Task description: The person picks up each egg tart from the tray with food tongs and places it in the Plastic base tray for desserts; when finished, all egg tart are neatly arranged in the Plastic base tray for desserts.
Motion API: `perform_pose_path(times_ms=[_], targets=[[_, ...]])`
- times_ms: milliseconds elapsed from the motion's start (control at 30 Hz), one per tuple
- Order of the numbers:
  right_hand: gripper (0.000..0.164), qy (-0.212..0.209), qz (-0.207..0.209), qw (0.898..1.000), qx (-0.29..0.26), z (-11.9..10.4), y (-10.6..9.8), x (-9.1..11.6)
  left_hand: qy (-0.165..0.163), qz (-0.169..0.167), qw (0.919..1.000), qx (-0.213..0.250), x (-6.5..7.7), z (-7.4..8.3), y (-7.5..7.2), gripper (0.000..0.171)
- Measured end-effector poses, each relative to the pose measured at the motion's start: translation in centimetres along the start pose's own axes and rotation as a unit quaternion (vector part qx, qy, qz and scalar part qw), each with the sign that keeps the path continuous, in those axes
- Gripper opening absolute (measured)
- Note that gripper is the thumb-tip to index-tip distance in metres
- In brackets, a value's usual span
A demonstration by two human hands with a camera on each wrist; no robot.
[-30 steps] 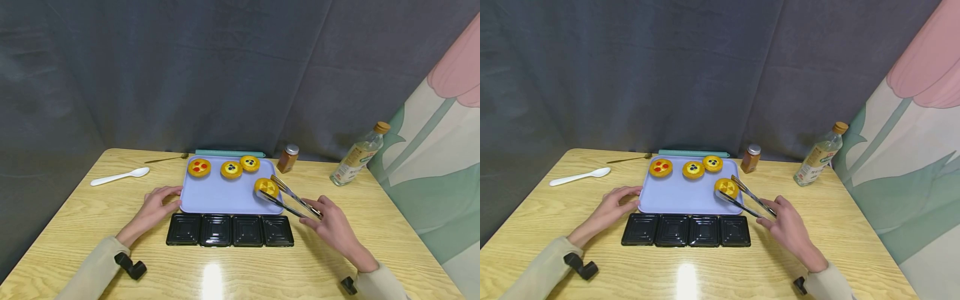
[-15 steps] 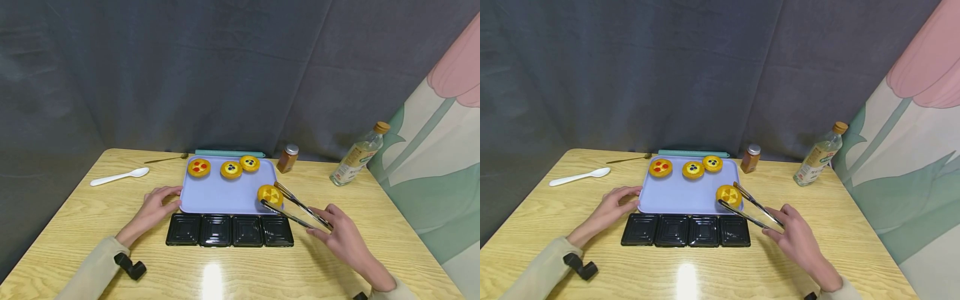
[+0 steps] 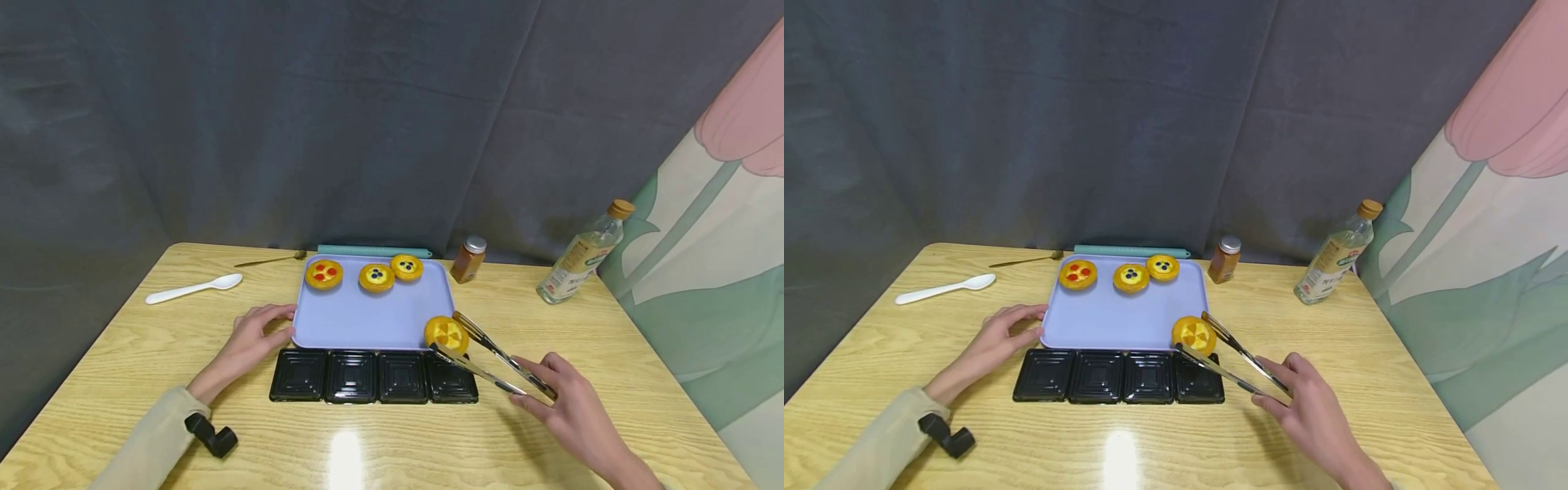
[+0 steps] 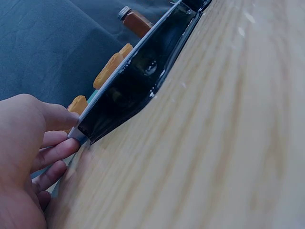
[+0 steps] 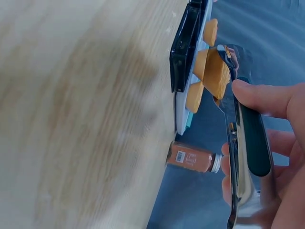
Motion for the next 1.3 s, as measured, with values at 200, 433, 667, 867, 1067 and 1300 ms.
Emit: perform_pose_path(times_ms=[200, 433, 667, 867, 1067, 1300], targets=[[0.052, -0.007, 0.004, 1.0, 0.01, -0.2, -0.2, 1.0, 0.001, 0.0, 1.0, -0.002, 0.0, 0.0, 0.0, 0.044], [0.054, 0.013, -0.01, 1.0, 0.017, -0.1, -0.1, 2.0, -0.001, -0.001, 1.0, -0.002, 0.0, 0.2, -0.1, 0.044], [0.053, 0.036, -0.02, 0.999, 0.032, 0.3, -0.1, 2.7, -0.003, -0.003, 1.0, -0.004, 0.0, 0.2, 0.0, 0.044], [0.053, 0.01, -0.014, 0.999, 0.034, 0.0, -0.2, 3.3, -0.001, -0.002, 1.0, -0.003, 0.1, 0.2, -0.1, 0.045], [0.055, 0.009, -0.013, 0.999, 0.034, 0.1, 0.0, 3.6, 0.0, -0.003, 1.0, -0.003, 0.1, 0.2, -0.1, 0.045], [0.054, 0.007, -0.013, 0.999, 0.035, 0.2, 0.1, 3.8, -0.002, -0.005, 1.0, -0.002, 0.0, 0.2, 0.0, 0.045]])
Point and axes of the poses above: each hand's wrist, its own x-axis away from the middle knuckle, its own y-axis out of the palm, z = x × y, the point moved 10 cm from there along -x, towards the middle knuckle, and after that the axes turned 10 degrees about -x, right-handed, at the moved point
